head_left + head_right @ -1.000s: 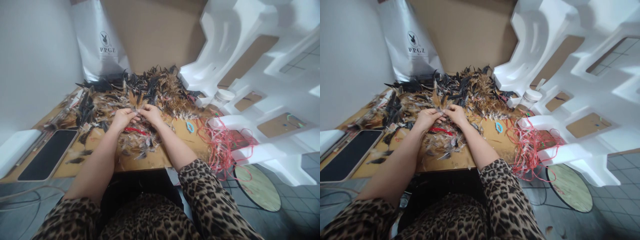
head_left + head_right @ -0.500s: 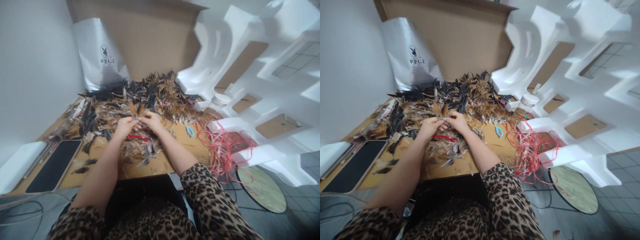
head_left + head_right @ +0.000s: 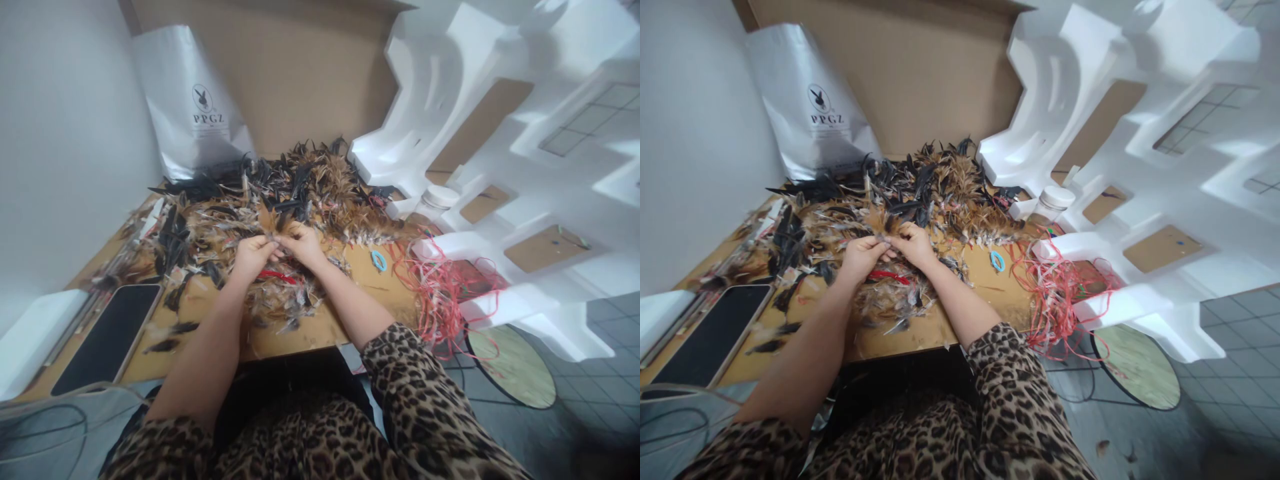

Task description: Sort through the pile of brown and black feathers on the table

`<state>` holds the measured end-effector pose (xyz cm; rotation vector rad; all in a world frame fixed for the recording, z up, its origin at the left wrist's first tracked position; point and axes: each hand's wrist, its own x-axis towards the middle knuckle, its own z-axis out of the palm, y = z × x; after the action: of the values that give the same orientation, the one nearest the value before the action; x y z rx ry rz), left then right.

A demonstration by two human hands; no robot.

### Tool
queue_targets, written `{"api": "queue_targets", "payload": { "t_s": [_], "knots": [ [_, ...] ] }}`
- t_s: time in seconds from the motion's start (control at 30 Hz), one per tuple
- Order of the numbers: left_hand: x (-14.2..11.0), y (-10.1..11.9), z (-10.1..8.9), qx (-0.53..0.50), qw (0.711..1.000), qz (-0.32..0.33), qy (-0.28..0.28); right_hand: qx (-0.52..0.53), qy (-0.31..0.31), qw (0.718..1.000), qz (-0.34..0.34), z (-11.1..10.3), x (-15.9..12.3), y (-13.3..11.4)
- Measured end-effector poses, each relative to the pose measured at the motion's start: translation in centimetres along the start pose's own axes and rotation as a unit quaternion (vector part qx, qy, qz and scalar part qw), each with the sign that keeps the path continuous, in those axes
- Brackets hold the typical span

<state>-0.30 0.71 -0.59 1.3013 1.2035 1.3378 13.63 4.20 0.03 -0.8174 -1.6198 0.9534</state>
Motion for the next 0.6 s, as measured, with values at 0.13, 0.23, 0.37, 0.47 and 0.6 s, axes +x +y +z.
{"api": "queue_targets", "payload": {
  "t_s": [0.13, 0.23, 0.37, 0.47, 0.6],
  "knots": [
    [-0.2, 0.6, 0.4, -0.027, 1.0, -0.005, 0.007, -0.017, 0.007, 0.999, 0.031, 0.1, -0.2, -0.1],
    [-0.1, 0.9, 0.5, -0.062, 0.997, -0.018, 0.051, 0.032, 0.01, 0.998, 0.058, 0.1, -0.2, -0.3],
    [0.3, 0.7, 0.3, -0.103, 0.987, -0.01, 0.121, 0.058, 0.011, 0.995, 0.077, -0.3, 0.0, -0.5],
    [0.5, 0.4, 0.1, -0.123, 0.981, -0.006, 0.153, 0.033, -0.019, 0.996, 0.086, -0.7, 0.1, -0.4],
    [0.5, 0.4, 0.2, -0.147, 0.974, 0.001, 0.171, 0.01, -0.132, 0.986, 0.105, -1.1, 0.3, -0.2]
  ]
}}
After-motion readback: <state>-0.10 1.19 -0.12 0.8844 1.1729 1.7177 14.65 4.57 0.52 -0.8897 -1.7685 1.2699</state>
